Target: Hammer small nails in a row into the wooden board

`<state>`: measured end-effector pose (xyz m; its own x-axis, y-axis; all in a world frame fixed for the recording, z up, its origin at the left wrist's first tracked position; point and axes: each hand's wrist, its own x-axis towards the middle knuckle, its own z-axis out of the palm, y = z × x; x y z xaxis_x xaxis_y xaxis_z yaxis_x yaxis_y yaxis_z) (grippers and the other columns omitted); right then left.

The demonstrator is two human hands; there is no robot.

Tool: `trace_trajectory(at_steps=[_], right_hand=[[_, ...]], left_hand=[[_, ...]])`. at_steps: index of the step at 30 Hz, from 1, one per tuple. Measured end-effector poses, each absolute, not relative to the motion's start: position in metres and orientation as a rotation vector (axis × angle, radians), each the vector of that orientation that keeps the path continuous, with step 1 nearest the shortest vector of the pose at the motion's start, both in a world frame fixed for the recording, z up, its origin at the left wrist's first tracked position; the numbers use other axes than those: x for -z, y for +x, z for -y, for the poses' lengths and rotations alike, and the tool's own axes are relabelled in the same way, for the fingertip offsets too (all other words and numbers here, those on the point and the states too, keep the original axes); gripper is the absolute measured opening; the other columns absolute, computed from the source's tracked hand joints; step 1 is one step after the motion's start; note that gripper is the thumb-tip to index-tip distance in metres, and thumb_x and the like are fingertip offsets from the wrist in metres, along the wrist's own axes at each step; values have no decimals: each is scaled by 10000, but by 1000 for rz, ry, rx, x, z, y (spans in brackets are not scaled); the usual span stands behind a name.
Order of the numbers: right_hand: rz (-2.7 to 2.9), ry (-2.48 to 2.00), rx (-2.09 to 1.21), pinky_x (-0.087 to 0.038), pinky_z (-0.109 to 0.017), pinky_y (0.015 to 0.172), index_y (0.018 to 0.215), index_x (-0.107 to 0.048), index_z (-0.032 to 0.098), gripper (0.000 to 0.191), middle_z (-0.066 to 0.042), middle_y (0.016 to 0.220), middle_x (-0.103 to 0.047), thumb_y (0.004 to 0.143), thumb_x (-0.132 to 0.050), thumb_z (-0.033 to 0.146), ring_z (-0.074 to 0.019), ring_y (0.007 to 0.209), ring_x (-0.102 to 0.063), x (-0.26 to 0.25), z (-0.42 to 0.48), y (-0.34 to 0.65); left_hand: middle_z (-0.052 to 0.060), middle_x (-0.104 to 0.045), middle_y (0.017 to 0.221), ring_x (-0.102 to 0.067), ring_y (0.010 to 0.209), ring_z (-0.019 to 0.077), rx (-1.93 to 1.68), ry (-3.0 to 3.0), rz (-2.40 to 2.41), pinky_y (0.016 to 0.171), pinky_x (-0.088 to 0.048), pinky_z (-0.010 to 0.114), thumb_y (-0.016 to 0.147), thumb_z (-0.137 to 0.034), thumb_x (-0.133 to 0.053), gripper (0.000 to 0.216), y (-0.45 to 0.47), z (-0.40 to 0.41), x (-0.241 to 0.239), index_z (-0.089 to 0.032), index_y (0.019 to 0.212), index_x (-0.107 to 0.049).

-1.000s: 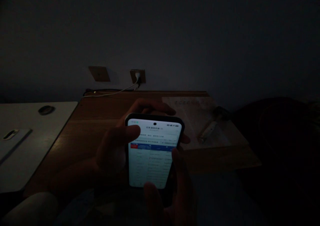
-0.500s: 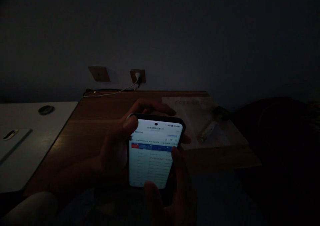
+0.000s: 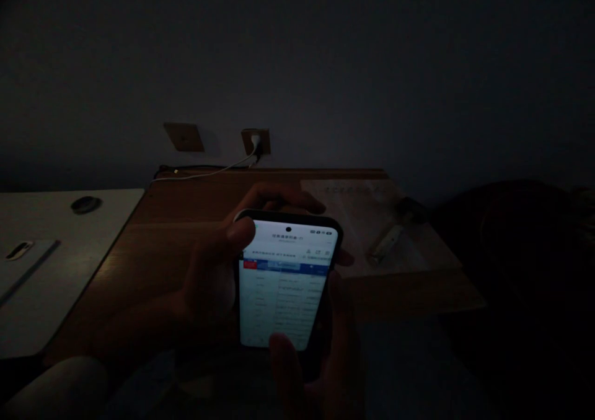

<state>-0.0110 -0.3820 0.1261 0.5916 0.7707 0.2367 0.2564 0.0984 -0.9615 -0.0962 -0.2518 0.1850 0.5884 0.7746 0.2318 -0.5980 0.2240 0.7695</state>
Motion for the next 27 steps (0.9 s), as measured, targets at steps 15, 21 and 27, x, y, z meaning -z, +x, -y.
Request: trace_trajectory(at_steps=[15, 21, 27], right_hand=[[732, -1559, -529, -669, -466, 868, 1640, -212, 544, 958, -55, 1422, -707, 863, -773, 543, -330, 1227, -728, -132, 379, -18], [779, -1523, -513, -658, -461, 896, 1537, -400, 535, 763, -36, 1411, -717, 872, -773, 495, -317, 1260, -710, -132, 378, -16], [782, -1539, -512, -664, -457, 880, 1468, -503, 449, 595, -58, 1358, -744, 922, -735, 492, -315, 1174, -753, -133, 379, -20]], left_hand=[[97, -743, 1152, -719, 1093, 374, -957, 960, -238, 854, -613, 480, 842, -546, -710, 433, -96, 252, -184, -236, 1144, -696], [103, -749, 1107, -698, 1150, 395, -960, 971, -220, 871, -606, 492, 838, -541, -687, 417, -96, 251, -186, -236, 1122, -691], [96, -754, 1084, -668, 1218, 390, -963, 1006, -227, 902, -597, 487, 871, -532, -648, 392, -98, 251, -186, -246, 1136, -695]])
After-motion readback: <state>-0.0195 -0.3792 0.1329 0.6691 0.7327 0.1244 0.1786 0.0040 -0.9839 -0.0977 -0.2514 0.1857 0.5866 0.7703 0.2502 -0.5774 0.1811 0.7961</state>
